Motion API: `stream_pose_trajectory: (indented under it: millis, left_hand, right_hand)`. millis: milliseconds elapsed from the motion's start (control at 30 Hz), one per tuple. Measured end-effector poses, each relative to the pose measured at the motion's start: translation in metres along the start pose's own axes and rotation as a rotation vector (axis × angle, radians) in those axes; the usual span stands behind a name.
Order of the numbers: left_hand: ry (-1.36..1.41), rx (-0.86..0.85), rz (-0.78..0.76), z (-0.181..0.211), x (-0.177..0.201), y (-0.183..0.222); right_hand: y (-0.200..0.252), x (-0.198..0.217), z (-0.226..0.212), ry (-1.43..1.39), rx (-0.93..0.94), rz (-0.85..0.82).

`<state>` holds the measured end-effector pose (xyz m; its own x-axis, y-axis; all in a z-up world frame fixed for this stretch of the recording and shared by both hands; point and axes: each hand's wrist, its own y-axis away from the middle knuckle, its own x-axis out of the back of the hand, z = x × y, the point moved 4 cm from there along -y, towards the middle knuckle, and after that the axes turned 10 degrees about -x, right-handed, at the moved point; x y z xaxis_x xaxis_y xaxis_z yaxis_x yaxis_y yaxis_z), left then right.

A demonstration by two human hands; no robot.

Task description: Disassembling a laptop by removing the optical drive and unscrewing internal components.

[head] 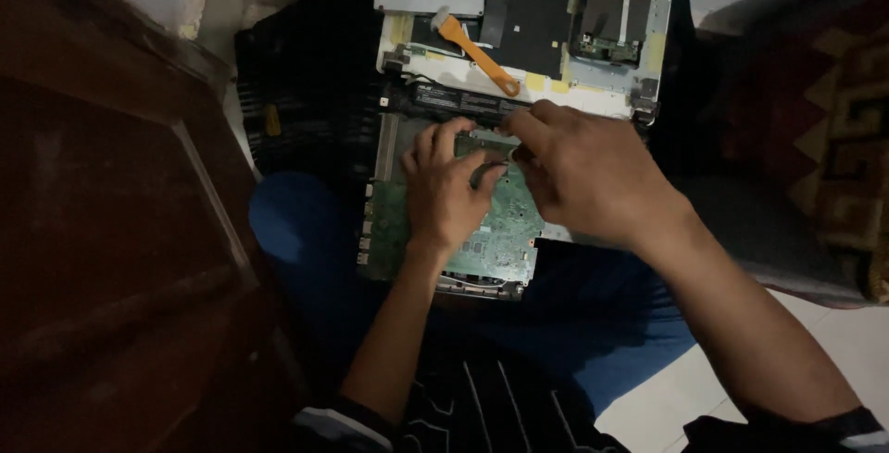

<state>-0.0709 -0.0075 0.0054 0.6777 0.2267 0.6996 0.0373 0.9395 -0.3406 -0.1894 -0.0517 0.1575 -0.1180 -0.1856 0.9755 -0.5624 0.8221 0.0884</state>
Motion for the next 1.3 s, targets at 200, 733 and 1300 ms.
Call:
stream_pose_trajectory:
  millis: [200, 733, 1300]
  left_hand:
    - [0.023, -0.004, 0.015, -0.001, 0.000, 0.001]
    - [0.019, -0.012, 0.005, -0.005, -0.002, 0.001]
    - [-0.001, 0.016, -0.059, -0.007, -0.008, 0.000]
  right_hand:
    - [-0.004, -0.008, 0.013, 0.149, 0.014, -0.047]
    - [-0.015, -0.003, 0.025, 0.025, 0.027, -0.160]
    - [-0.006, -0.007, 0.041, 0.064, 0.093, -0.030]
